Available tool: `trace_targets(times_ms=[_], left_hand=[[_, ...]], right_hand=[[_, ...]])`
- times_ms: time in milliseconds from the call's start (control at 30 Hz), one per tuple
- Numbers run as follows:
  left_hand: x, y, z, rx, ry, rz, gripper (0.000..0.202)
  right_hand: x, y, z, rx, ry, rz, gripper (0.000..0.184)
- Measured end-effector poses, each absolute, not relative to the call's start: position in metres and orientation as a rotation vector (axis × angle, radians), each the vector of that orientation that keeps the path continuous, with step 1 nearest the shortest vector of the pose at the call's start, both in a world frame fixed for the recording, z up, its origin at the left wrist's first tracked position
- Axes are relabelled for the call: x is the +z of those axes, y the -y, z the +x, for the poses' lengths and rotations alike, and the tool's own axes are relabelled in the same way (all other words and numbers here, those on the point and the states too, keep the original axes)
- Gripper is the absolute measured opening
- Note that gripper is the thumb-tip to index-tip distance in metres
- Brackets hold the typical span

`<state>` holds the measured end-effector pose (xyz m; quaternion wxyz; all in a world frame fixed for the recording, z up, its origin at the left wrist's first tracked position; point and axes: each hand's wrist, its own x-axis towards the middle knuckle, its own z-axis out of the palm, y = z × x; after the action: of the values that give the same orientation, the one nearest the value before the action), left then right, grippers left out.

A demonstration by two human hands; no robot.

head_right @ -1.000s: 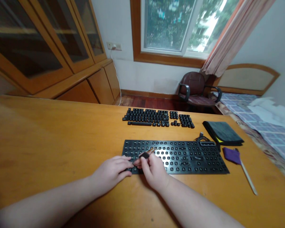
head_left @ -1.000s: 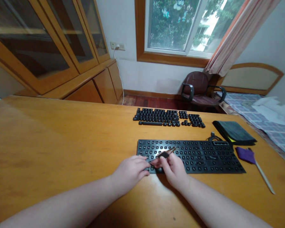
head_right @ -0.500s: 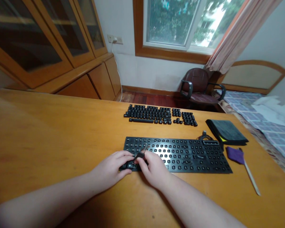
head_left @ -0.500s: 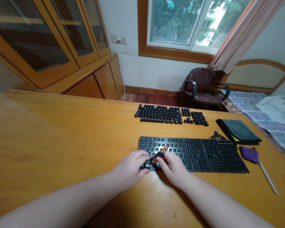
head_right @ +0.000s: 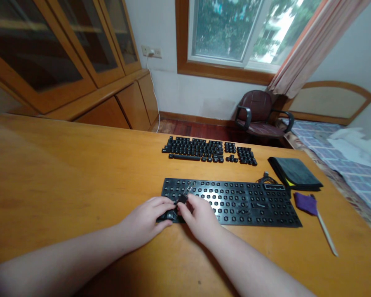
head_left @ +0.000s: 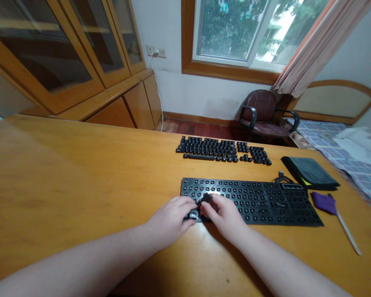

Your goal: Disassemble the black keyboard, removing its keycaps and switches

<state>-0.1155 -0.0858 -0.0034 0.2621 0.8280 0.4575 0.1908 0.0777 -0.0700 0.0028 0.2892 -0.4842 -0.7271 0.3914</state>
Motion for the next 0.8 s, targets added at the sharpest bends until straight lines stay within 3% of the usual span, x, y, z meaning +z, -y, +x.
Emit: trace_targets(times_ms=[433,633,800], left_hand=[[-0.0038,0.0868,-0.1151,0.500,-1.245,2.255,0.032],[-0.0037,0.0860,-0.1143,0.506,-1.249,2.253,0.029],[-0.0045,0.0854,-0.1150,0.520,-1.200,2.276,0.026]], right_hand=[[-0.0036,0.0692,0.0748,0.993,1.927,-1.415,0.020],[0.0013,0.0739,0.0738,0.769,2.129,-1.367,0.022],[0.0023,0.0778,0.0791,0.502,2.364,-1.028,0.021]])
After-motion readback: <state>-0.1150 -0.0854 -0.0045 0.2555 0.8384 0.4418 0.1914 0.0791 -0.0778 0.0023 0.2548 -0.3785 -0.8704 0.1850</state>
